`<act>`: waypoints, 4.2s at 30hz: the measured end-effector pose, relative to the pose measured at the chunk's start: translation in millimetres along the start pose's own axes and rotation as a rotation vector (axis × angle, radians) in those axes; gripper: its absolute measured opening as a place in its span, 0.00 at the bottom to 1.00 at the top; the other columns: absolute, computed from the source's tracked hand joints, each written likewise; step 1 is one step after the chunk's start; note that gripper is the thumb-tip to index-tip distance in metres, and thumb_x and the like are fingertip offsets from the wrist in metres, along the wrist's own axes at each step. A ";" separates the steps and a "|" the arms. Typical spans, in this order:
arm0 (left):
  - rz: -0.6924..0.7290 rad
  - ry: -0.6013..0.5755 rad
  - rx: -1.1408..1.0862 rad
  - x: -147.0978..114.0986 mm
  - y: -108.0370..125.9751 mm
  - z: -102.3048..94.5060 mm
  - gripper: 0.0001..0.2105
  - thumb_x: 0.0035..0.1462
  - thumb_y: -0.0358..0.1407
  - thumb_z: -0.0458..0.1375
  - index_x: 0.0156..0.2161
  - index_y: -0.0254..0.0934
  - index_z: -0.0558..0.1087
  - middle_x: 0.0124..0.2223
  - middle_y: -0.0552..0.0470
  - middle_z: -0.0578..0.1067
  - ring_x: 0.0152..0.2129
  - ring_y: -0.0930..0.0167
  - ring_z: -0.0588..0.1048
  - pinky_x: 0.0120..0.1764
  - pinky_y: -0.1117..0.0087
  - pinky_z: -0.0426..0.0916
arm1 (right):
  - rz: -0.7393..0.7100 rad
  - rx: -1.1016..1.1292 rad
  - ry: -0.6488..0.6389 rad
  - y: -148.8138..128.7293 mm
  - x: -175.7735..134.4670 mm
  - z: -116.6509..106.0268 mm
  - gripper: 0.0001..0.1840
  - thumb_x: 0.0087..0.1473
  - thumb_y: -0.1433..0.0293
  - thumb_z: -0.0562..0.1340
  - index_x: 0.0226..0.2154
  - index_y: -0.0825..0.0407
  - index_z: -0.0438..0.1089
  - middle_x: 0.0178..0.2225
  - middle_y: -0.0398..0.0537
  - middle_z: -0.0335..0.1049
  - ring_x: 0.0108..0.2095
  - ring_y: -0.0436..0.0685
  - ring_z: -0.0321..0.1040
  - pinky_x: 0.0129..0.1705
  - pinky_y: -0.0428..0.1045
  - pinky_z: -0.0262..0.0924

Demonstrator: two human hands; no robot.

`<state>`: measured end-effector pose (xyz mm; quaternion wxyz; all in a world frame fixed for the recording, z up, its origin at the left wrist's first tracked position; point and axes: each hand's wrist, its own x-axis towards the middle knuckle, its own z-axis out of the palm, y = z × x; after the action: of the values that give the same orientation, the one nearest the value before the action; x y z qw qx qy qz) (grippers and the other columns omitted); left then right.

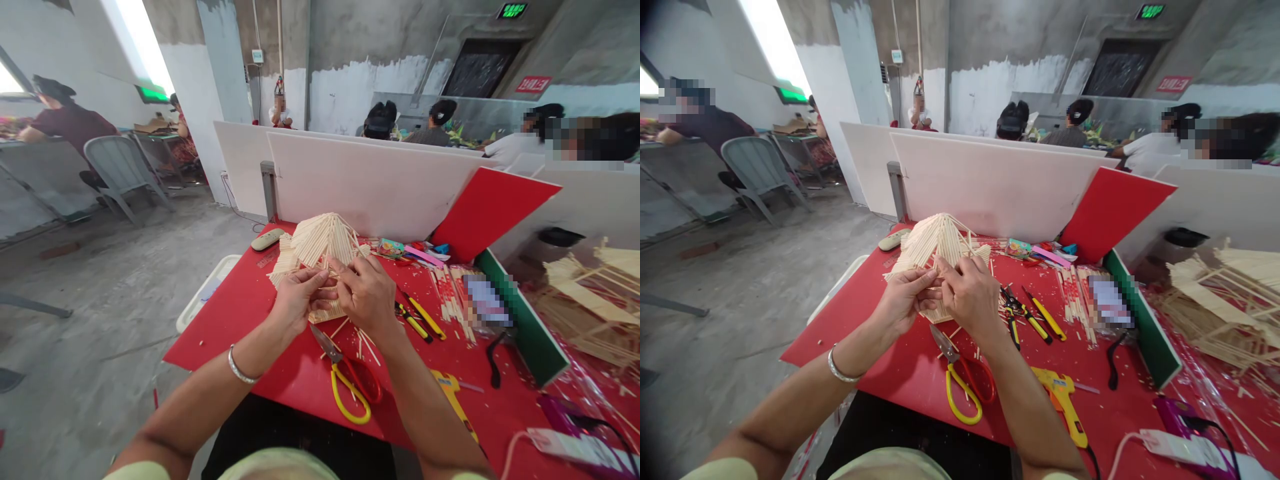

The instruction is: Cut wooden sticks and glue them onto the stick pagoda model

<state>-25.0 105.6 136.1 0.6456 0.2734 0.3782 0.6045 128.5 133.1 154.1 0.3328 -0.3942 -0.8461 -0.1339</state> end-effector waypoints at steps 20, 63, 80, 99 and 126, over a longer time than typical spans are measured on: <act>-0.020 0.066 -0.046 -1.8 -0.5 13.7 0.12 0.47 0.33 0.69 0.35 0.29 0.74 0.29 0.49 0.78 0.16 0.77 0.73 0.15 0.80 0.65 | 0.019 0.087 0.060 3.6 1.0 2.6 0.24 0.58 0.71 0.54 0.56 0.47 0.67 0.31 0.46 0.65 0.37 0.56 0.58 0.43 0.51 0.55; 0.095 0.070 -0.092 -42.7 -27.7 12.3 0.17 0.43 0.40 0.70 0.34 0.31 0.73 0.27 0.52 0.77 0.15 0.79 0.70 0.16 0.79 0.62 | 0.605 0.094 0.057 23.4 -65.4 -89.6 0.20 0.53 0.54 0.59 0.43 0.49 0.66 0.28 0.42 0.69 0.28 0.53 0.65 0.31 0.48 0.55; 0.088 0.090 -0.142 -20.3 -28.1 1.1 0.17 0.44 0.41 0.70 0.35 0.33 0.73 0.28 0.52 0.77 0.16 0.78 0.70 0.16 0.78 0.64 | 0.090 -0.440 -0.045 0.6 24.2 -84.4 0.25 0.61 0.52 0.52 0.50 0.50 0.66 0.33 0.49 0.66 0.28 0.52 0.60 0.26 0.49 0.40; 0.082 0.053 -0.113 -18.6 -19.5 3.8 0.14 0.46 0.39 0.69 0.34 0.31 0.73 0.27 0.51 0.76 0.16 0.78 0.69 0.15 0.78 0.65 | -0.064 -0.571 -0.118 0.7 62.5 -94.8 0.22 0.61 0.54 0.53 0.48 0.50 0.68 0.31 0.49 0.69 0.29 0.52 0.61 0.27 0.50 0.34; 0.029 0.040 -0.131 -10.3 -13.1 0.0 0.16 0.42 0.39 0.71 0.31 0.30 0.72 0.26 0.51 0.76 0.15 0.79 0.69 0.15 0.78 0.66 | -0.219 -0.571 -0.366 7.8 128.0 -98.9 0.24 0.60 0.50 0.50 0.45 0.48 0.69 0.37 0.55 0.73 0.37 0.61 0.64 0.30 0.50 0.41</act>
<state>-17.4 93.8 127.2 0.6455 0.2239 0.3468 0.6426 119.8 163.8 312.8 0.0358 -0.3955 -0.8575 -0.3271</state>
